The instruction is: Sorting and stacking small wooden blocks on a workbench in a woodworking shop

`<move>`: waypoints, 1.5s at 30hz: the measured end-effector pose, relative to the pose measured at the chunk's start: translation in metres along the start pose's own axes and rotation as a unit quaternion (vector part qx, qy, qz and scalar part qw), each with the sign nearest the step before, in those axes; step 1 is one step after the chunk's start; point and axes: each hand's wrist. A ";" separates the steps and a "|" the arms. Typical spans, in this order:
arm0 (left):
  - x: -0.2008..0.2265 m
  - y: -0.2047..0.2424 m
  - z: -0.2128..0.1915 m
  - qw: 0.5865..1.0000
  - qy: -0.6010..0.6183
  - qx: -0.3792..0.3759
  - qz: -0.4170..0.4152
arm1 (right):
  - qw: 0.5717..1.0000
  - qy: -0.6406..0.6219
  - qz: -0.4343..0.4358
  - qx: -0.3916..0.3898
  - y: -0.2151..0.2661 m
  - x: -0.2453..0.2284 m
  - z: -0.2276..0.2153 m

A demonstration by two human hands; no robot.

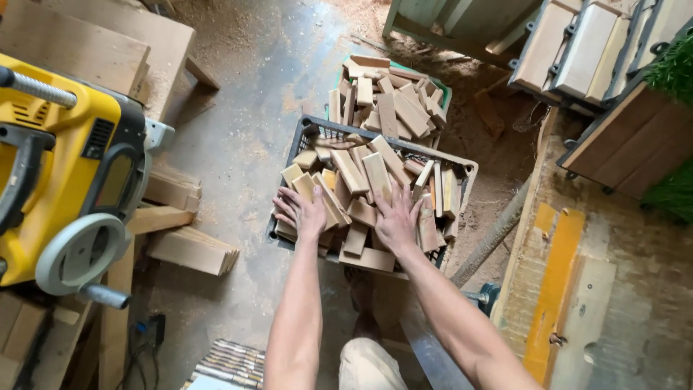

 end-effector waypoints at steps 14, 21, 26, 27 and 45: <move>-0.110 0.020 0.056 0.962 0.194 0.186 -0.056 | 0.989 -0.142 -0.022 0.028 -0.056 -0.035 0.031; -0.097 0.027 0.079 0.953 0.196 0.226 -0.040 | 0.986 -0.019 -0.127 0.110 0.011 -0.027 0.037; -0.019 0.080 0.058 0.943 0.129 0.287 0.109 | 0.989 -0.056 -0.095 0.102 0.019 -0.031 0.001; -0.012 0.087 0.061 0.919 0.099 0.333 0.187 | 0.983 -0.076 -0.084 0.143 0.024 -0.031 -0.009; 0.097 0.099 0.120 0.920 -0.068 0.096 0.375 | 0.906 -0.203 0.371 -0.006 0.058 0.076 0.004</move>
Point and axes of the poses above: each hand's wrist, its own y-axis away from the middle knuckle, its own z-axis out of the palm, x = y × z, and after that the axes turned 3 degrees about x, right-handed
